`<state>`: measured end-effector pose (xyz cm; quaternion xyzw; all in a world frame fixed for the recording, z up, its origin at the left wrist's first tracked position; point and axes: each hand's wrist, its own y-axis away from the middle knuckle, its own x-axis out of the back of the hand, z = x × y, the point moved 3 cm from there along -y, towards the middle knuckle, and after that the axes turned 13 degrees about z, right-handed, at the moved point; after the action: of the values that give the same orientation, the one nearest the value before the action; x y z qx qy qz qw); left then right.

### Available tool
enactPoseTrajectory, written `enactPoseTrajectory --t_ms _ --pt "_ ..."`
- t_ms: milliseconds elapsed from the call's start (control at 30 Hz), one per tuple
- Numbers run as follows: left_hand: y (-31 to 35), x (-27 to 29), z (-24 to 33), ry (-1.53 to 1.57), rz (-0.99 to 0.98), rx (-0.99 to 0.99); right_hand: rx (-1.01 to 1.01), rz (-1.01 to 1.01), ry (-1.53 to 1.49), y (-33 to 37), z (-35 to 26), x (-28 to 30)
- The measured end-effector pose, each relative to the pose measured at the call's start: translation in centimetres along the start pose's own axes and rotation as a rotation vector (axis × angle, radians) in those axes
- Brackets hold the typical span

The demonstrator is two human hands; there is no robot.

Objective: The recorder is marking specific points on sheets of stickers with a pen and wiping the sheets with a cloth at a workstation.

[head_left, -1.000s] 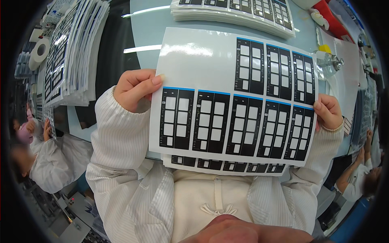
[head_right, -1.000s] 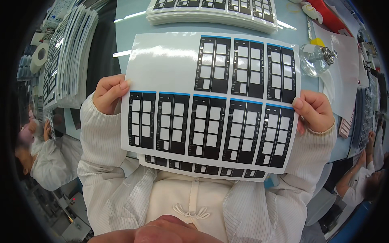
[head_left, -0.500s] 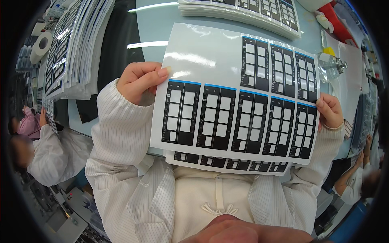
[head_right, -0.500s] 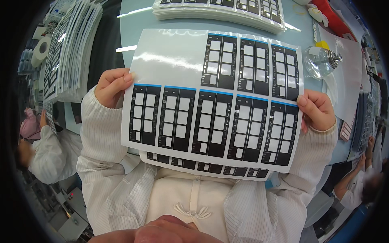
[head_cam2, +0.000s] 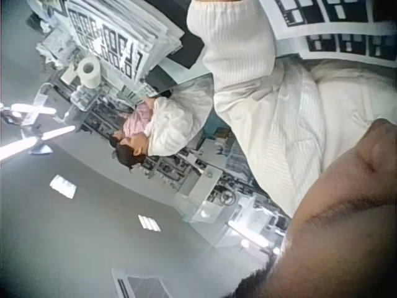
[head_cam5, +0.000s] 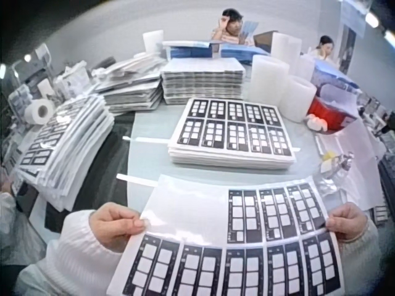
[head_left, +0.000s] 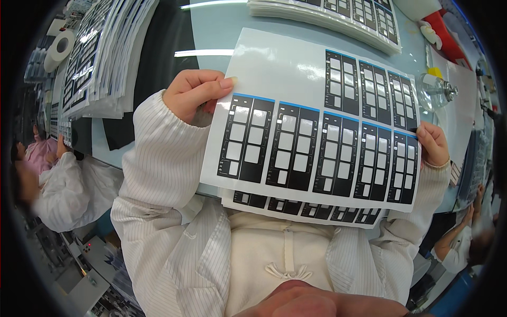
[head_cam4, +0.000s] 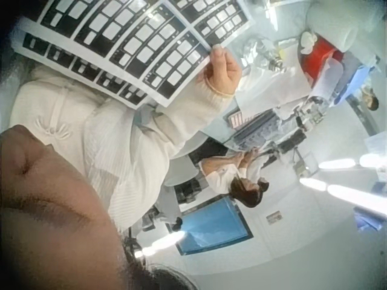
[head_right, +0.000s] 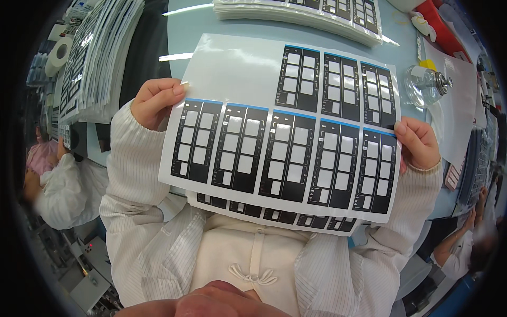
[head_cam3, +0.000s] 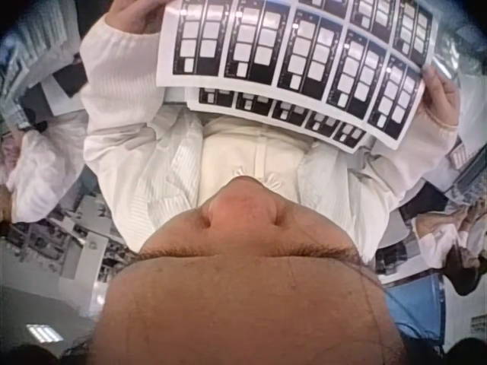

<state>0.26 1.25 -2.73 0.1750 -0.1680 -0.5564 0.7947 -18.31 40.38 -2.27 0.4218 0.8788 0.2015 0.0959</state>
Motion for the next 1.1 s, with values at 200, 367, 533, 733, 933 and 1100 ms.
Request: enactPoseTrajectory --t_ms 200,367,533,733,933,1100 --pt "-0.1 0.1 -0.1 0.015 -0.019 -0.009 0.011 -0.018 -0.009 0.1 -0.2 0.0" --pt "-0.2 0.2 0.1 -0.002 -0.024 -0.035 0.009 -0.008 -0.003 0.3 -0.4 -0.6" --pt "-0.4 0.5 -0.2 -0.032 -0.012 -0.04 0.012 -0.008 0.011 0.3 -0.3 -0.8" --pt "-0.7 0.5 -0.3 -0.02 -0.032 -0.048 -0.017 0.005 0.001 0.5 -0.4 -0.9" --pt "-0.4 0.6 0.0 -0.027 -0.032 -0.035 -0.067 -0.003 0.039 0.4 -1.0 -1.3" --pt "-0.8 0.9 0.0 -0.025 -0.044 -0.078 -0.07 -0.033 0.031 0.4 -1.7 -1.8"
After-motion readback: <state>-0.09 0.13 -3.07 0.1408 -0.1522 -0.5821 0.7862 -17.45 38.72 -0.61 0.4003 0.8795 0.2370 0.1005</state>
